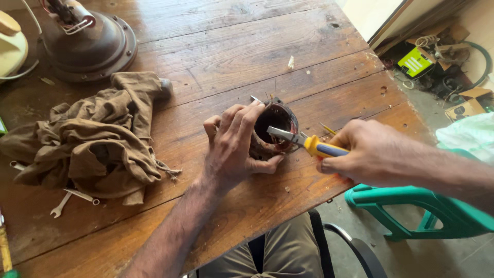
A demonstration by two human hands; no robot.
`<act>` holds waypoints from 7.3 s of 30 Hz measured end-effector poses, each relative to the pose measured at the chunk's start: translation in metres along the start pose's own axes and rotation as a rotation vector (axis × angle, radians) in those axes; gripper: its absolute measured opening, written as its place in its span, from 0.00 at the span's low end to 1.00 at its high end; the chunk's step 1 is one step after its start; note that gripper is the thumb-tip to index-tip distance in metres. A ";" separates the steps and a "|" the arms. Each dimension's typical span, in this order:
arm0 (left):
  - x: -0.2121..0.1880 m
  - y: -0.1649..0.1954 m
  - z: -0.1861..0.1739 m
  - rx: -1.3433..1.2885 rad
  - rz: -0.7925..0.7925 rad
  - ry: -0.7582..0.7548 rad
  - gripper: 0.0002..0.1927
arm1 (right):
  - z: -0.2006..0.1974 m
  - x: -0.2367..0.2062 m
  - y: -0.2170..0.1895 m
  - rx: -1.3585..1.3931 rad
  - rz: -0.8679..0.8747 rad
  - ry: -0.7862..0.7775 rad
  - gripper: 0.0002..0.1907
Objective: The person sits at a wooden workbench removing burnt copper windings from an electric motor stator. They pull wire out by hand, use a yellow screwdriver to pry and hook the windings, and use pliers to grip and extract remaining wire pieces from the housing.
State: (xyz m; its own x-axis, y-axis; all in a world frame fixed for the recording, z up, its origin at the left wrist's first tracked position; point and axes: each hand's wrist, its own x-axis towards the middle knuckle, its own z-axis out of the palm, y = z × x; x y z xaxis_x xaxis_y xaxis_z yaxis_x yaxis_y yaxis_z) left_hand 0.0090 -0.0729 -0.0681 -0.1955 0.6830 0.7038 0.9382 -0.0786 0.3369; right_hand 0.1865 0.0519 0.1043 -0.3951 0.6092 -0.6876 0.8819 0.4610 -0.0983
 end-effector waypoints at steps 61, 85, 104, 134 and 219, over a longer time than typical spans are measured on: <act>-0.007 0.005 -0.006 0.083 0.017 -0.053 0.57 | 0.168 0.002 0.068 1.179 -0.419 0.055 0.22; -0.004 0.001 -0.008 0.029 0.025 -0.032 0.53 | 0.100 0.098 0.189 0.114 -0.039 0.968 0.26; -0.009 0.001 -0.008 -0.002 0.002 -0.064 0.54 | 0.093 0.100 0.115 0.097 -0.352 0.983 0.16; -0.008 0.008 -0.008 0.063 -0.028 -0.009 0.49 | 0.094 0.013 0.021 0.423 -0.710 0.862 0.10; 0.102 -0.021 0.042 0.080 -0.518 -0.256 0.25 | 0.126 0.077 0.010 1.310 -1.083 1.137 0.15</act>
State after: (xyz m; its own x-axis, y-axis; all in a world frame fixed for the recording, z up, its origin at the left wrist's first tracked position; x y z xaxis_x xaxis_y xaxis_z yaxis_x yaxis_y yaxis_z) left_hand -0.0186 0.0291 -0.0301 -0.5686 0.7723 0.2832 0.7596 0.3608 0.5412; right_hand 0.1969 0.0218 -0.0405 -0.2684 0.7459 0.6096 -0.3602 0.5092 -0.7816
